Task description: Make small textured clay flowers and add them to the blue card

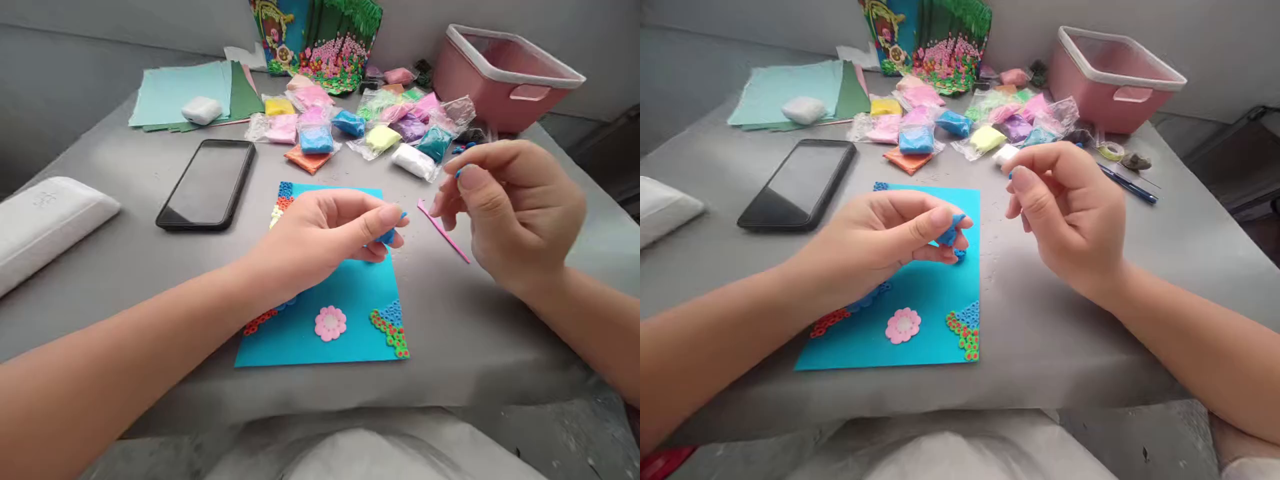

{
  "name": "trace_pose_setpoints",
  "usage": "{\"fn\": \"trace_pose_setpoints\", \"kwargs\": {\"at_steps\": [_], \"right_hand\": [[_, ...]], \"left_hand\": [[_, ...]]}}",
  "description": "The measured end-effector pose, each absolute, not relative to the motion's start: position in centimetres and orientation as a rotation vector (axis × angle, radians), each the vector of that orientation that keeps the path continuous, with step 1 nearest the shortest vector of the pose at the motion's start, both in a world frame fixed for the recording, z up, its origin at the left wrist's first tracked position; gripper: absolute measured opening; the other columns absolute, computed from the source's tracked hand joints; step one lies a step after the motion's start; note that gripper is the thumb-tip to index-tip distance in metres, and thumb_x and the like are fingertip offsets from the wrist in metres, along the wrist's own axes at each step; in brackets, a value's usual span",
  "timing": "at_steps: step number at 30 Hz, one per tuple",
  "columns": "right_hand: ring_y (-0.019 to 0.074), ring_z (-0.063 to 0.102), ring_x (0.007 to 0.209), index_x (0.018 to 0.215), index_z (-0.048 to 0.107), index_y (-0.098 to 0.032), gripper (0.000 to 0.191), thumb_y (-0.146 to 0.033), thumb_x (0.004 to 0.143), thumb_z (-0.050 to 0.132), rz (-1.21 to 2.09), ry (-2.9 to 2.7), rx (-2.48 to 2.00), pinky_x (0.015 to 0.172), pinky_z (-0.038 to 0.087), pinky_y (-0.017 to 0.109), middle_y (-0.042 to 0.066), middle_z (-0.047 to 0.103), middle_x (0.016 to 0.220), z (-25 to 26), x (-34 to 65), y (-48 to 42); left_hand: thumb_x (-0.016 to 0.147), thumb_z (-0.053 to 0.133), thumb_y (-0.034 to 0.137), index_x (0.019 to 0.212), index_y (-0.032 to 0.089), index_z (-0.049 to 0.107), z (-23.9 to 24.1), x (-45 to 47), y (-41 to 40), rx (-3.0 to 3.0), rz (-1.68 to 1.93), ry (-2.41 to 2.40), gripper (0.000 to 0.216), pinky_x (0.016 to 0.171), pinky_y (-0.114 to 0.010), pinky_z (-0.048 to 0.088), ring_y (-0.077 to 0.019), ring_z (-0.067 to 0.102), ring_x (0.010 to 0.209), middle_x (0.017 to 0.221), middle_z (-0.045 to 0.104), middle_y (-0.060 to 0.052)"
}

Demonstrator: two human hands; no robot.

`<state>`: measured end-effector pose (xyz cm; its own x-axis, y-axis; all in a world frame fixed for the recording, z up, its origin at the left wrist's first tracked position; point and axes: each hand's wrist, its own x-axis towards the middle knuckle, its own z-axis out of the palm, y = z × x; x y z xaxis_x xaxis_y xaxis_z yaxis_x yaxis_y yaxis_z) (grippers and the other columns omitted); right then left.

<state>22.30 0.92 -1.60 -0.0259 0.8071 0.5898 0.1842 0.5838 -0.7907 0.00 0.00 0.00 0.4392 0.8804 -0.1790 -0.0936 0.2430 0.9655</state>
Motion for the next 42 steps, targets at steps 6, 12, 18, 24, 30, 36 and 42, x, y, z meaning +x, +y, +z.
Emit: {"fn": "trace_pose_setpoints", "kwargs": {"at_steps": [6, 12, 18, 24, 30, 36, 42], "right_hand": [[0.0157, 0.059, 0.049, 0.077, 0.063, -0.026, 0.021, -0.021, 0.097, 0.065, 1.015, -1.404, -0.791, 0.044, 0.046, 0.032, -0.003, 0.059, 0.063, -1.6, 22.2, 1.3], [0.0143, 0.058, 0.052, 0.078, 0.062, -0.026, 0.032, -0.041, 0.104, 0.072, 0.934, -1.568, -0.744, 0.046, 0.047, 0.029, -0.002, 0.058, 0.062, -1.7, 22.6, 1.2], [0.0146, 0.071, 0.068, 0.105, 0.080, -0.028, 0.011, -0.030, 0.106, 0.070, 0.791, -1.729, -0.754, 0.049, 0.052, 0.027, 0.001, 0.073, 0.086, -1.9, 22.6, 0.7], [0.0095, 0.069, 0.076, 0.102, 0.073, -0.025, 0.011, -0.016, 0.098, 0.078, 0.655, -1.832, -0.774, 0.056, 0.057, 0.021, -0.001, 0.070, 0.092, -2.3, 22.3, 0.1], [0.0089, 0.067, 0.076, 0.097, 0.067, -0.022, 0.015, -0.010, 0.098, 0.075, 0.641, -1.949, -0.660, 0.056, 0.055, 0.022, -0.002, 0.067, 0.088, -1.9, 22.1, 0.0], [0.0128, 0.068, 0.075, 0.103, 0.077, -0.029, 0.015, -0.017, 0.104, 0.069, 0.696, -1.894, -0.728, 0.054, 0.059, 0.025, 0.001, 0.068, 0.091, -1.8, 22.3, 0.1], [0.0154, 0.070, 0.078, 0.111, 0.081, -0.033, 0.013, -0.025, 0.105, 0.073, 0.671, -1.856, -0.787, 0.056, 0.060, 0.027, 0.003, 0.072, 0.095, -1.9, 22.2, 0.0]], "left_hand": [[0.101, 0.080, 0.042, 0.089, 0.020, 0.083, 0.0, 0.1, 0.7, 1.038, 0.936, 0.919, 0.025, 0.066, -0.020, 0.060, -0.0073, 0.057, 0.065, 0.077, 0.062, 0.002], [0.114, 0.058, 0.040, 0.077, 0.018, 0.065, 0.8, 0.6, 1.0, 0.842, 0.958, 0.966, 0.044, 0.051, -0.016, 0.046, -0.0062, 0.043, 0.049, 0.056, 0.040, 0.006], [0.101, 0.080, 0.032, 0.094, 0.018, 0.072, -0.1, 0.1, 1.4, 0.846, 0.899, 0.906, 0.018, 0.065, -0.015, 0.057, -0.0060, 0.067, 0.066, 0.081, 0.071, 0.002], [0.082, 0.097, 0.024, 0.088, 0.023, 0.081, -0.5, -0.3, 0.6, 1.103, 0.741, 0.761, 0.017, 0.080, -0.018, 0.064, -0.0092, 0.075, 0.082, 0.089, 0.080, 0.004], [0.085, 0.094, 0.022, 0.087, 0.023, 0.083, -0.4, -0.1, 0.4, 1.156, 0.731, 0.745, 0.012, 0.077, -0.015, 0.063, -0.0085, 0.075, 0.081, 0.080, 0.078, 0.005], [0.085, 0.095, 0.022, 0.087, 0.021, 0.079, -0.5, -0.1, 0.6, 1.087, 0.765, 0.753, 0.016, 0.076, -0.016, 0.066, -0.0082, 0.077, 0.078, 0.085, 0.081, 0.006], [0.085, 0.096, 0.023, 0.092, 0.020, 0.074, -0.4, -0.3, 0.8, 1.055, 0.771, 0.769, 0.023, 0.076, -0.018, 0.066, -0.0102, 0.079, 0.079, 0.085, 0.083, 0.004]]}}
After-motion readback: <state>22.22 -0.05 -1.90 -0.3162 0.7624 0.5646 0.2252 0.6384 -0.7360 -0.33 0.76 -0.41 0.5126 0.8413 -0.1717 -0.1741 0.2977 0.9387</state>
